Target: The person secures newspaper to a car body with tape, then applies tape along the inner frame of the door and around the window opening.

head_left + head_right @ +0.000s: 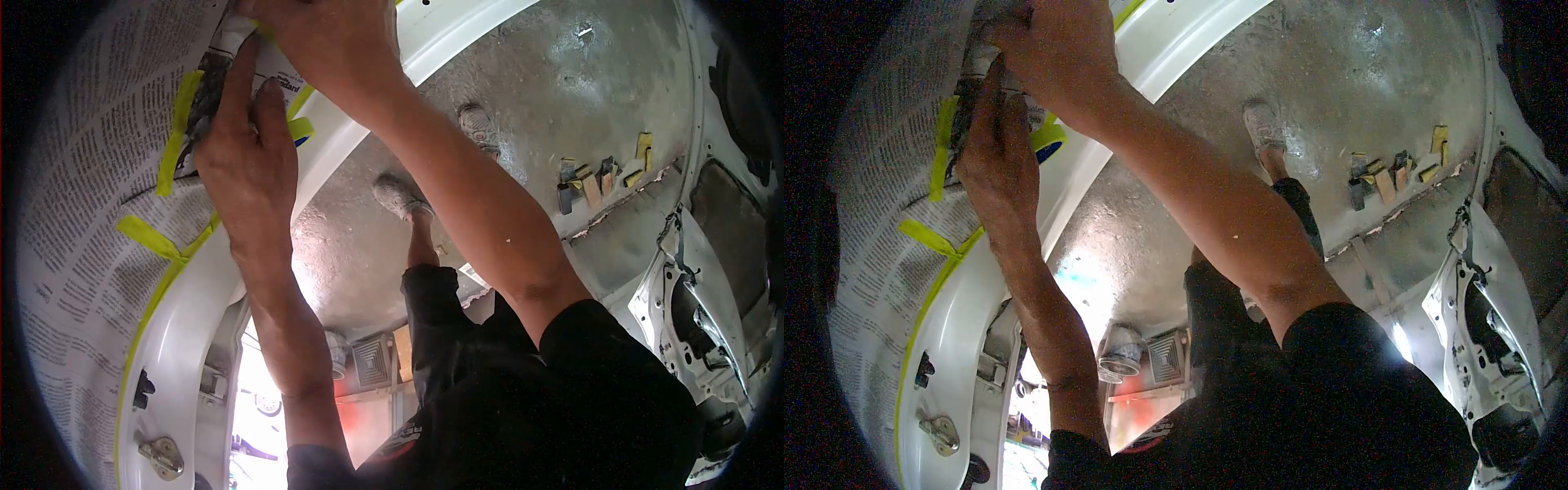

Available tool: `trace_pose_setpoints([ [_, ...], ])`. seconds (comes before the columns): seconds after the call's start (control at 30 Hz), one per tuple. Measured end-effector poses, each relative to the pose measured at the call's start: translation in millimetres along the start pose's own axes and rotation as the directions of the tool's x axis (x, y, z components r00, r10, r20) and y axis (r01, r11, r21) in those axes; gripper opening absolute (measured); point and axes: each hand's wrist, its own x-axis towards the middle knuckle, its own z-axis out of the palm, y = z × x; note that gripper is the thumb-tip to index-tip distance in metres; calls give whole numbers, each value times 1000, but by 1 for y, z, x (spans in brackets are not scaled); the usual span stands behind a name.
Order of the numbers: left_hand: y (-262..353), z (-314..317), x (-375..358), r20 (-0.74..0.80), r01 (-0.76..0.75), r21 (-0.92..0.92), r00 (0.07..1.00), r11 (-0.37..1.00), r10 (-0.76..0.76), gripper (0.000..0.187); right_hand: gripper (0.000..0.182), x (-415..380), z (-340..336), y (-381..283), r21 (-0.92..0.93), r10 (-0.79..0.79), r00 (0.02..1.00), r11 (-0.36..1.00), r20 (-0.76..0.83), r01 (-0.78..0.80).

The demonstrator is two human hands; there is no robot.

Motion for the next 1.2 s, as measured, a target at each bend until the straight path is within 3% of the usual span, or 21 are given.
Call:
trace_pose_setpoints([
  [0.1,10,-13,-9,134,212,-133,972,968,-194,40,33,-3,2,24,-49,-64,998,997,5,64],
  [0.2,17,-22,-29,229,392,-402,918,828,-323,47,38,-52,-24,22,-2,112,989,994,100,-112],
  [0.27,19,-23,-46,256,414,-451,909,791,-330,54,35,-78,-37,36,-61,134,961,991,240,-123],
  [0.3,21,-21,-53,268,421,-475,905,773,-329,57,34,-84,-41,40,-90,144,941,988,306,-123],
  [0.4,25,-9,-76,193,348,-496,938,796,-290,68,32,-87,-48,42,-20,295,865,949,406,-315],
  [0.53,38,5,-93,55,321,-527,937,787,-345,60,28,-86,-46,51,73,308,828,920,468,-384],
  [0.7,38,12,-98,13,224,-450,970,865,-244,53,23,-90,-50,59,117,317,790,893,525,-435],
  [0.9,40,16,-108,65,280,-475,957,834,-284,52,17,-98,-56,68,68,274,798,929,537,-364],
  [1.0,39,19,-111,67,257,-449,965,856,-254,49,17,-105,-58,64,49,68,932,995,356,-91],
  [1.1,40,16,-110,81,215,-355,977,910,-199,45,23,-106,-60,61,-21,-99,950,994,296,110],
  [1.2,39,17,-114,78,219,-323,976,921,-205,41,24,-107,-60,61,-21,-119,938,991,325,133],
])
